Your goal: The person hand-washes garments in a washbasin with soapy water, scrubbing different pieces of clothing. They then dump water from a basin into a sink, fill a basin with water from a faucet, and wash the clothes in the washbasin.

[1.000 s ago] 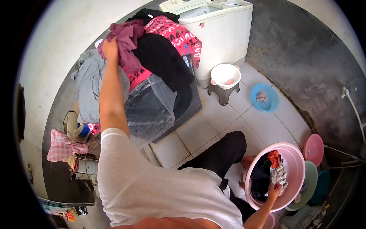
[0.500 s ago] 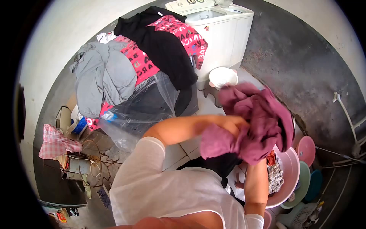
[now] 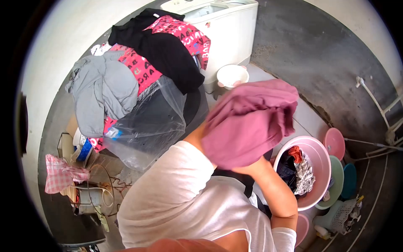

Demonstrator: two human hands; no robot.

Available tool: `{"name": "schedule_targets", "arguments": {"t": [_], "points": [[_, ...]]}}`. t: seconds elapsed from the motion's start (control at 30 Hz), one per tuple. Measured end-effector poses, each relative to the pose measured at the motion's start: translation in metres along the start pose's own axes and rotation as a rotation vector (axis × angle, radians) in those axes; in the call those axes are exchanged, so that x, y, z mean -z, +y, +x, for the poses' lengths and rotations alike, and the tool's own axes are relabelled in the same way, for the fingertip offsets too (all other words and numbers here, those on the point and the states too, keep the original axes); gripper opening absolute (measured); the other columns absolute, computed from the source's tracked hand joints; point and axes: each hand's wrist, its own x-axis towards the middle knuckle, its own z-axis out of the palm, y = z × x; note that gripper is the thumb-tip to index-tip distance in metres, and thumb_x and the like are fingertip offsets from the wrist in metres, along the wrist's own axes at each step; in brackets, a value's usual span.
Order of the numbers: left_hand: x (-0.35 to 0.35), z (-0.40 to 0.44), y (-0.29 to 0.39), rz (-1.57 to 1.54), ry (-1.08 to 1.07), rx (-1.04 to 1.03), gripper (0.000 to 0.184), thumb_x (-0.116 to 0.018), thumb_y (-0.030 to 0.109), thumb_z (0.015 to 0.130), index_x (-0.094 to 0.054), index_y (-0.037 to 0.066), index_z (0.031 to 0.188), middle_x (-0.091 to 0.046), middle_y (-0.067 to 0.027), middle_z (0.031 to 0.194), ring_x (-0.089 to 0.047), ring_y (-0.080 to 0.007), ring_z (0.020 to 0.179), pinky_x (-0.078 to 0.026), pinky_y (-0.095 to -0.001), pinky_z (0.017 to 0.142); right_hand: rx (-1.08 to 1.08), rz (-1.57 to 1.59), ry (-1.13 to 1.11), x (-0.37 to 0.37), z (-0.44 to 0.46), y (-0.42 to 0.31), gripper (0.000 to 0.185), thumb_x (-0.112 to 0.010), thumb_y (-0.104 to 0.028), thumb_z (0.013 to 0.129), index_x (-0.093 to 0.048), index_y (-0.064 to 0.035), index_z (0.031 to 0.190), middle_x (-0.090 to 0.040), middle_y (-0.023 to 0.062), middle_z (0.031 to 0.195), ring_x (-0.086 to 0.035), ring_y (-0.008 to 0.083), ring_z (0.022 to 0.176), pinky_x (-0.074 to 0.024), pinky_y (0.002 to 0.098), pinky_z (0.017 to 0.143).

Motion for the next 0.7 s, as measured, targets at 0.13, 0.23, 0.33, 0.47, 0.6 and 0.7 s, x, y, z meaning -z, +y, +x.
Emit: {"name": "schedule_targets", "arguments": {"t": [0.13, 0.23, 0.33, 0.47, 0.6, 0.7], "points": [[-0.031, 0.024, 0.006, 0.039, -0.123, 0.010, 0.042, -0.047, 0.034, 0.085, -0.053, 0.002, 0.112, -0.054, -0.0138, 0.115, -0.053, -0.0230, 0.102, -0.042, -0.0357, 0.088, -0.021, -0.129, 0.170, 0.026, 0.021, 0.019, 0.040, -0.048, -0.029, 0.083, -0.046, -0.0074, 0.116, -0.049, 0.0197, 0.106, -0.050, 0.0327, 0.097, -0.0434, 0.0428, 0.082], [-0.059, 0.041, 0.008, 0.108, -0.226, 0.063, 0.042, -0.047, 0.034, 0.086, -0.053, 0.003, 0.113, -0.054, -0.0132, 0.116, -0.052, -0.0223, 0.103, -0.041, -0.0351, 0.089, -0.108, -0.257, 0.341, 0.071, 0.041, 0.068, 0.036, -0.048, -0.027, 0.083, -0.049, -0.0058, 0.113, -0.053, 0.0200, 0.102, -0.053, 0.0327, 0.092, -0.0440, 0.0422, 0.081], [-0.074, 0.061, 0.009, 0.137, -0.389, 0.134, 0.041, -0.048, 0.034, 0.087, -0.053, 0.003, 0.113, -0.054, -0.0126, 0.118, -0.052, -0.0215, 0.104, -0.040, -0.0346, 0.090, -0.247, -0.323, 0.394, 0.110, 0.037, 0.121, 0.034, -0.047, -0.025, 0.084, -0.052, -0.0042, 0.110, -0.057, 0.0203, 0.097, -0.056, 0.0327, 0.088, -0.0447, 0.0416, 0.080], [-0.065, 0.044, 0.031, -1.117, -0.541, 0.485, 0.047, -0.041, 0.042, 0.089, -0.052, 0.003, 0.113, -0.055, -0.0119, 0.114, -0.052, -0.0214, 0.101, -0.039, -0.0346, 0.092, -0.370, -0.345, 0.370, 0.113, 0.007, 0.148, 0.031, -0.045, -0.022, 0.084, -0.056, -0.0021, 0.106, -0.062, 0.0207, 0.091, -0.060, 0.0327, 0.083, -0.0456, 0.0408, 0.079], [-0.103, 0.002, 0.026, -1.283, -0.319, 0.435, 0.048, -0.037, 0.043, 0.090, -0.051, 0.003, 0.114, -0.056, -0.0099, 0.110, -0.054, -0.0194, 0.099, -0.042, -0.0324, 0.087, -0.417, -0.441, 0.294, 0.098, 0.005, 0.125, 0.025, -0.045, -0.020, 0.083, -0.058, 0.0004, 0.091, -0.060, 0.0219, 0.084, -0.059, 0.0354, 0.077, -0.0457, 0.0425, 0.073], [-0.123, -0.005, 0.001, -1.369, -0.036, 0.343, 0.034, -0.040, 0.032, 0.089, -0.056, 0.004, 0.101, -0.059, -0.0050, 0.092, -0.057, -0.0150, 0.084, -0.045, -0.0281, 0.076, -0.433, -0.510, 0.191, 0.081, 0.009, 0.102, 0.026, -0.045, -0.018, 0.081, -0.059, 0.0030, 0.076, -0.059, 0.0231, 0.076, -0.058, 0.0380, 0.071, -0.0459, 0.0442, 0.067]]}}
